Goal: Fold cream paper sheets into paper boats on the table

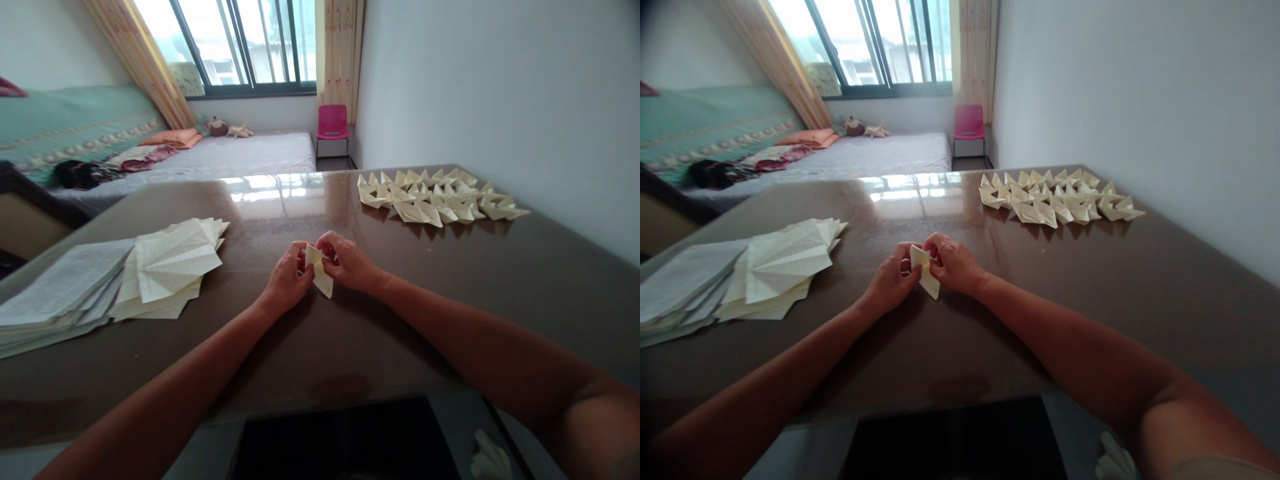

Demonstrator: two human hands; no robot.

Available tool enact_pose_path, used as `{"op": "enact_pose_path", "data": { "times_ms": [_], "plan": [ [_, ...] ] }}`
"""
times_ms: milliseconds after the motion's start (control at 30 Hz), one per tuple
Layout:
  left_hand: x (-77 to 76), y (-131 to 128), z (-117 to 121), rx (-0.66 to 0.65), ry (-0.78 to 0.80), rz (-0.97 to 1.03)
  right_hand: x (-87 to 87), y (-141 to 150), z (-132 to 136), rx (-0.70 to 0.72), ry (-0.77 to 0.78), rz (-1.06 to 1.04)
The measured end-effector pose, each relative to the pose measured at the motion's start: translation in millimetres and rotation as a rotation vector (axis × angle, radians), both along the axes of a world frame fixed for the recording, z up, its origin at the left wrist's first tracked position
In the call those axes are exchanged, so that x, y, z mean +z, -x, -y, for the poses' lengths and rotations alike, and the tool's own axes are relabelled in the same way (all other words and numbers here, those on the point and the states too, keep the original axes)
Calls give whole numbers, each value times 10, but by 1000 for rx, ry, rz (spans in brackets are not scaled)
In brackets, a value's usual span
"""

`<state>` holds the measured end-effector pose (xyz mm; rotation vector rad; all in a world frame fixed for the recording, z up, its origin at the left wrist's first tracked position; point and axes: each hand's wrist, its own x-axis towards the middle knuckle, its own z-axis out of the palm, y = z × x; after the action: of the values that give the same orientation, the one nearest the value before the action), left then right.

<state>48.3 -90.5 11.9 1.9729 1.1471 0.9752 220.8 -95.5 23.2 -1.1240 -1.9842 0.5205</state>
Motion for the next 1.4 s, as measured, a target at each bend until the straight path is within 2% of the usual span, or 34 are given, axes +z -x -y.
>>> {"op": "enact_pose_path", "data": {
  "times_ms": [133,433,567,700,833,1067,1300,1400],
  "plan": [
    [8,-9,21,21,-36,-27,5,-14,-15,-39,-5,-12],
    [31,58,-16,35,-166,-168,-23,-110,-77,51,-43,64],
    [42,118,-9,-33,-232,-302,-20,-243,-118,207,0,146],
    [117,184,55,-140,-280,-496,41,-361,-117,347,44,260],
    [206,253,91,-221,-344,-647,112,-404,-101,387,49,354],
    [285,299,76,-284,-445,-790,174,-463,-110,453,37,447],
    [301,299,116,-265,-495,-838,145,-442,-101,377,-15,417],
    [287,301,111,-253,-507,-840,99,-395,-88,332,-92,527]
  ]
}}
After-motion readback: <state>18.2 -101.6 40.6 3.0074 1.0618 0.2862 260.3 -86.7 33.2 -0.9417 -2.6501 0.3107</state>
